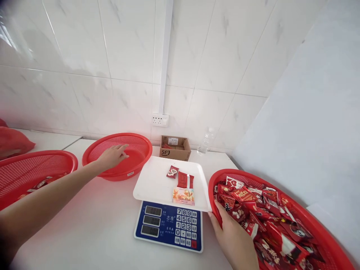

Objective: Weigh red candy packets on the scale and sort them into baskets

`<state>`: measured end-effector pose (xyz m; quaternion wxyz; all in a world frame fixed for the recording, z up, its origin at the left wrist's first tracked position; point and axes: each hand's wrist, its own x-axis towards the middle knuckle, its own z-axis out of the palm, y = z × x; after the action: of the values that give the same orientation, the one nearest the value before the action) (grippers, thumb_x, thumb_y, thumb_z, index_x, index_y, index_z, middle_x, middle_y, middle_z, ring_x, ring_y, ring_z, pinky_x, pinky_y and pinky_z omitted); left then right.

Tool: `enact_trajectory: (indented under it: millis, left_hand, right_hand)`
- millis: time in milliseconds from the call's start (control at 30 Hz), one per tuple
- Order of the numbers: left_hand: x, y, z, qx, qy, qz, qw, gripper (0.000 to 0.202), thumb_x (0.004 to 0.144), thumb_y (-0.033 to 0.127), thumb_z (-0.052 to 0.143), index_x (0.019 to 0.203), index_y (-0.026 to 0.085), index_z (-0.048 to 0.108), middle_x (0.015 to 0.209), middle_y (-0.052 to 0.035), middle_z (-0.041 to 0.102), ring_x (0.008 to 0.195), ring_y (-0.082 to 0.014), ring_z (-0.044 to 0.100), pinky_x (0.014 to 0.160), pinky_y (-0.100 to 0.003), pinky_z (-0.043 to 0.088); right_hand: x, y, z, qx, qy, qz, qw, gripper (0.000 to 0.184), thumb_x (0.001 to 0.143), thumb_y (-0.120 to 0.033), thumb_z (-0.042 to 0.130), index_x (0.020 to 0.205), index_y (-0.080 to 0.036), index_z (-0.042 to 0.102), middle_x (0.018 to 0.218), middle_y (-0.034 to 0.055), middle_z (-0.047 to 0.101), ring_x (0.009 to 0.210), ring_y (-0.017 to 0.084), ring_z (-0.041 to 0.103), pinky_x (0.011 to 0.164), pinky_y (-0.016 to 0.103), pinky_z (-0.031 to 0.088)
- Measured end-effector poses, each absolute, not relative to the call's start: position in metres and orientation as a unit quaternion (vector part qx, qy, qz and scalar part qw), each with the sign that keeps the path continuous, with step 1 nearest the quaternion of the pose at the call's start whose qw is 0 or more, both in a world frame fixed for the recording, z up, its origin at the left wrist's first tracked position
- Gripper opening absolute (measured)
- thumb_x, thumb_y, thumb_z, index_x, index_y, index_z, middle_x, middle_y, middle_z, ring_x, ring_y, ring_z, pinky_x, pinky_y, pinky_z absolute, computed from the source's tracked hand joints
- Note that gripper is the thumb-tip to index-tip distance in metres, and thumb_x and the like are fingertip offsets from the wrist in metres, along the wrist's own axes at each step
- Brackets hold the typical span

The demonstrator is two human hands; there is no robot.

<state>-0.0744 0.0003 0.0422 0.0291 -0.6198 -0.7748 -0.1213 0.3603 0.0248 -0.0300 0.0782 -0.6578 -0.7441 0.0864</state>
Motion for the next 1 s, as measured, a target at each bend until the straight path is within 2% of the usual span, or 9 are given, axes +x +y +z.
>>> enact_trajectory:
  millis: [133, 267, 333, 400, 467, 633, 767, 867, 1000]
  left_hand:
    - [-0.045, 0.01, 0.027, -0.673, -0.73, -0.118, 0.015, 0.059, 0.09, 0.045, 0.04, 0.14, 0.016, 0.034, 0.15, -0.0168, 0.028, 0.14, -0.0336, 0.018, 0.109, -0.051, 0.021]
    - [0.021, 0.027, 0.014, -0.77, -0.628, -0.104, -0.047, 0.071, 0.085, 0.06, 0.043, 0.145, 0.025, 0.026, 0.154, -0.0107, 0.022, 0.141, -0.0288, 0.016, 0.111, -0.047, 0.02]
    - [0.053, 0.038, 0.009, -0.814, -0.569, -0.089, -0.078, 0.085, 0.074, 0.069, 0.052, 0.145, 0.032, 0.023, 0.155, -0.0072, 0.018, 0.142, -0.0281, 0.013, 0.111, -0.046, 0.02]
    - [0.081, 0.05, 0.005, -0.852, -0.505, -0.063, -0.119, 0.101, 0.066, 0.072, 0.057, 0.147, 0.03, 0.015, 0.157, -0.0115, 0.009, 0.142, -0.0342, 0.003, 0.11, -0.057, 0.013]
    - [0.103, 0.062, 0.002, -0.871, -0.468, -0.032, -0.149, 0.106, 0.062, 0.074, 0.059, 0.148, 0.029, 0.015, 0.156, -0.0138, 0.007, 0.14, -0.0401, -0.001, 0.105, -0.066, 0.008]
    - [0.128, 0.08, 0.0, -0.863, -0.487, -0.012, -0.131, 0.078, 0.07, 0.069, 0.054, 0.135, 0.028, 0.043, 0.143, -0.016, 0.04, 0.132, -0.0412, 0.03, 0.1, -0.069, 0.013]
    - [0.121, 0.082, 0.0, -0.851, -0.511, -0.05, -0.108, 0.061, 0.075, 0.061, 0.055, 0.124, 0.023, 0.052, 0.125, -0.0156, 0.055, 0.118, -0.0349, 0.048, 0.096, -0.057, 0.032]
    - [0.108, 0.083, -0.002, -0.842, -0.523, -0.084, -0.102, 0.045, 0.076, 0.048, 0.062, 0.113, 0.022, 0.057, 0.114, -0.0114, 0.059, 0.107, -0.0294, 0.054, 0.089, -0.045, 0.041]
    - [0.087, 0.082, -0.006, -0.825, -0.538, -0.15, -0.085, 0.029, 0.076, 0.028, 0.066, 0.103, 0.021, 0.059, 0.111, -0.0089, 0.057, 0.103, -0.0233, 0.054, 0.087, -0.033, 0.044]
  right_hand:
    - [0.36, 0.025, -0.031, -0.662, -0.741, 0.09, 0.072, 0.063, 0.086, -0.055, 0.023, 0.136, -0.025, 0.045, 0.11, 0.0095, 0.068, 0.098, 0.031, 0.064, 0.08, 0.044, 0.049]
    - [0.36, 0.023, -0.027, -0.659, -0.741, 0.098, 0.079, 0.062, 0.087, -0.054, 0.023, 0.137, -0.024, 0.045, 0.114, 0.0096, 0.067, 0.096, 0.029, 0.065, 0.077, 0.041, 0.05]
    - [0.359, 0.023, -0.025, -0.662, -0.739, 0.102, 0.072, 0.062, 0.087, -0.054, 0.023, 0.138, -0.025, 0.044, 0.116, 0.0093, 0.066, 0.097, 0.029, 0.065, 0.078, 0.041, 0.05]
    - [0.359, 0.023, -0.025, -0.662, -0.739, 0.107, 0.06, 0.063, 0.087, -0.054, 0.021, 0.138, -0.025, 0.043, 0.117, 0.0093, 0.065, 0.1, 0.029, 0.064, 0.081, 0.041, 0.049]
    - [0.359, 0.024, -0.026, -0.661, -0.74, 0.11, 0.061, 0.063, 0.088, -0.054, 0.021, 0.139, -0.024, 0.042, 0.12, 0.0092, 0.063, 0.104, 0.029, 0.062, 0.085, 0.042, 0.047]
    - [0.36, 0.026, -0.029, -0.658, -0.738, 0.127, 0.073, 0.062, 0.088, -0.054, 0.022, 0.14, -0.025, 0.039, 0.13, 0.0076, 0.057, 0.113, 0.029, 0.056, 0.09, 0.043, 0.044]
    - [0.36, 0.026, -0.029, -0.655, -0.741, 0.128, 0.069, 0.063, 0.088, -0.053, 0.02, 0.14, -0.022, 0.039, 0.13, 0.009, 0.056, 0.115, 0.028, 0.055, 0.092, 0.043, 0.043]
    - [0.36, 0.026, -0.029, -0.657, -0.742, 0.115, 0.067, 0.062, 0.088, -0.052, 0.021, 0.138, -0.021, 0.042, 0.126, 0.0103, 0.059, 0.111, 0.029, 0.058, 0.09, 0.043, 0.045]
    - [0.36, 0.026, -0.03, -0.655, -0.745, 0.108, 0.069, 0.062, 0.088, -0.051, 0.02, 0.137, -0.022, 0.043, 0.118, 0.0109, 0.065, 0.105, 0.03, 0.061, 0.088, 0.045, 0.046]
